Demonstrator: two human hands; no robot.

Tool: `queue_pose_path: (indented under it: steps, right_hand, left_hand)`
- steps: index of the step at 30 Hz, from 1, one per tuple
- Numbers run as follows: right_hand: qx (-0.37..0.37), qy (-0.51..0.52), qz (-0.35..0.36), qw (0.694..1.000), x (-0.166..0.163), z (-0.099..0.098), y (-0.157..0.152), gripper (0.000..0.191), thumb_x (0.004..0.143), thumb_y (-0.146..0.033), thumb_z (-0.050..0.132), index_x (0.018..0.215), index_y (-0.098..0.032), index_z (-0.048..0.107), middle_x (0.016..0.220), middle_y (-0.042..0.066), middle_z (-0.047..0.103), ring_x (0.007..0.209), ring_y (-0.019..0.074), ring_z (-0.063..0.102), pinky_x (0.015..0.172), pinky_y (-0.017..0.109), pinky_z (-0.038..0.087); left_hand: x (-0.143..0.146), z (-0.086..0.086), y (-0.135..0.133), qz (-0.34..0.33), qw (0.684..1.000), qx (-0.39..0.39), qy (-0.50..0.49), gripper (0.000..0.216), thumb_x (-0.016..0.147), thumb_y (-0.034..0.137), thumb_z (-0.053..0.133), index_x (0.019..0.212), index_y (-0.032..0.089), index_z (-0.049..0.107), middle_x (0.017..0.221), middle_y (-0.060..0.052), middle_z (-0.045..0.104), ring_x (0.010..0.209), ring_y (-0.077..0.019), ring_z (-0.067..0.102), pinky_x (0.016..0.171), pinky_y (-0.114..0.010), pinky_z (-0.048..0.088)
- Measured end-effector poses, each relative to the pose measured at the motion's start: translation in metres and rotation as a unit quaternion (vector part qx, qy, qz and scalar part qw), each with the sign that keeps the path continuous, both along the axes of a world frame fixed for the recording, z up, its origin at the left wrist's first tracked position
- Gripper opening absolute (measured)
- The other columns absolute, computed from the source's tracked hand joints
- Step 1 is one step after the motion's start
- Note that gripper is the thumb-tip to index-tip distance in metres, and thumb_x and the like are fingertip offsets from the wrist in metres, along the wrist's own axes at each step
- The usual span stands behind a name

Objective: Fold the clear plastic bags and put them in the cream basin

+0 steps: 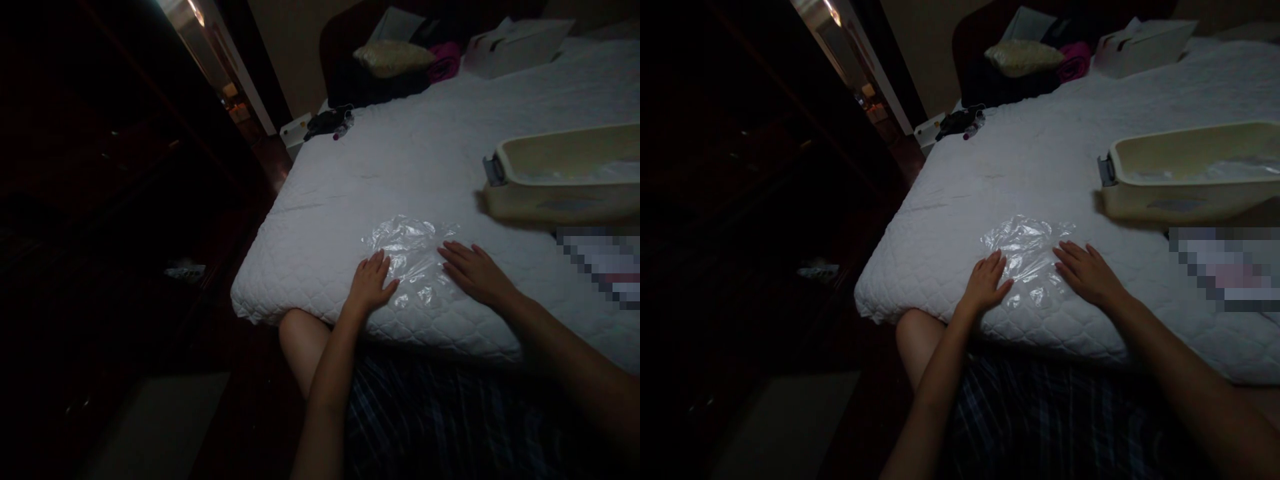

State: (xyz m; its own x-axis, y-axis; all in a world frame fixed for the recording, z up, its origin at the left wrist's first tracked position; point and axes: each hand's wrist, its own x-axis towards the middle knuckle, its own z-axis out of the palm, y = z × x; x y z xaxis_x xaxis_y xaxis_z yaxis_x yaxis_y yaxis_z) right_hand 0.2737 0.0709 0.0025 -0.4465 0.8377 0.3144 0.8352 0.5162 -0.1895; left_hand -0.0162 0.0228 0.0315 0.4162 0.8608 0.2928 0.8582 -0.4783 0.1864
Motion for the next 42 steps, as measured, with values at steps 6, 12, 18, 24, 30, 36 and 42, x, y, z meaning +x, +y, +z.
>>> queue_pose_path:
  steps: [6, 12, 18, 24, 30, 36, 42]
  right_hand:
    - [-0.014, 0.006, -0.020, 1.000, 0.003, 0.000, 0.000, 0.054, 0.098, -0.043, 0.025, 0.138, -0.014, 0.047, 0.144, 0.017, 0.046, 0.135, 0.0292, 0.038, 0.111, 0.056, 0.023]
    - [-0.030, -0.008, -0.083, 0.996, 0.006, 0.002, -0.005, 0.058, 0.098, -0.044, 0.023, 0.140, -0.009, 0.045, 0.149, 0.019, 0.038, 0.139, 0.0313, 0.031, 0.112, 0.054, 0.016]
    - [-0.047, -0.014, -0.101, 0.994, 0.005, 0.001, -0.003, 0.060, 0.098, -0.044, 0.020, 0.141, -0.011, 0.044, 0.151, 0.016, 0.037, 0.139, 0.0289, 0.031, 0.113, 0.051, 0.016]
    - [-0.029, -0.016, -0.110, 0.993, 0.003, -0.005, -0.002, 0.058, 0.097, -0.044, 0.019, 0.140, -0.013, 0.044, 0.149, 0.014, 0.040, 0.139, 0.0270, 0.033, 0.114, 0.049, 0.017]
    - [0.013, 0.037, -0.112, 0.993, 0.003, -0.002, -0.004, 0.055, 0.097, -0.040, 0.022, 0.138, -0.010, 0.045, 0.143, 0.018, 0.047, 0.134, 0.0263, 0.041, 0.112, 0.049, 0.026]
    - [0.153, 0.139, -0.140, 0.968, 0.001, 0.013, -0.016, 0.043, 0.092, -0.035, 0.041, 0.120, -0.006, 0.058, 0.117, 0.021, 0.064, 0.111, 0.0281, 0.058, 0.099, 0.041, 0.045]
    - [0.193, 0.145, 0.037, 0.970, -0.038, 0.047, -0.038, 0.032, 0.088, -0.021, 0.049, 0.117, -0.015, 0.059, 0.109, 0.015, 0.066, 0.100, 0.0250, 0.062, 0.088, 0.039, 0.051]
  left_hand:
    - [-0.001, -0.004, -0.002, 0.013, 1.000, 0.004, 0.005, 0.056, 0.093, 0.046, 0.046, 0.138, 0.013, 0.041, 0.149, -0.015, 0.038, 0.139, -0.0251, 0.035, 0.114, -0.044, 0.031]
    - [0.001, -0.005, -0.003, 0.027, 1.000, 0.005, 0.009, 0.056, 0.094, 0.048, 0.044, 0.138, 0.014, 0.042, 0.150, -0.014, 0.038, 0.141, -0.0238, 0.033, 0.115, -0.044, 0.030]
    - [0.001, -0.004, -0.007, 0.033, 0.999, 0.011, 0.011, 0.048, 0.098, 0.038, 0.035, 0.139, 0.013, 0.041, 0.151, -0.013, 0.036, 0.142, -0.0240, 0.031, 0.116, -0.045, 0.030]
    - [-0.003, -0.006, -0.008, 0.020, 0.998, 0.045, -0.048, 0.044, 0.096, 0.028, 0.041, 0.138, 0.016, 0.040, 0.148, -0.013, 0.040, 0.141, -0.0229, 0.033, 0.114, -0.047, 0.033]
    - [-0.010, -0.013, -0.013, -0.030, 0.991, 0.077, -0.101, 0.037, 0.092, 0.013, 0.045, 0.128, 0.017, 0.051, 0.139, -0.012, 0.052, 0.136, -0.0224, 0.042, 0.109, -0.046, 0.041]
    - [-0.009, -0.018, -0.017, -0.034, 0.993, 0.077, -0.088, 0.027, 0.092, 0.014, 0.050, 0.117, 0.019, 0.058, 0.128, -0.009, 0.062, 0.127, -0.0220, 0.052, 0.106, -0.048, 0.044]
    - [-0.007, -0.018, -0.017, -0.025, 0.995, 0.070, -0.066, 0.026, 0.091, 0.015, 0.054, 0.116, 0.021, 0.059, 0.127, -0.008, 0.063, 0.127, -0.0202, 0.052, 0.107, -0.047, 0.043]
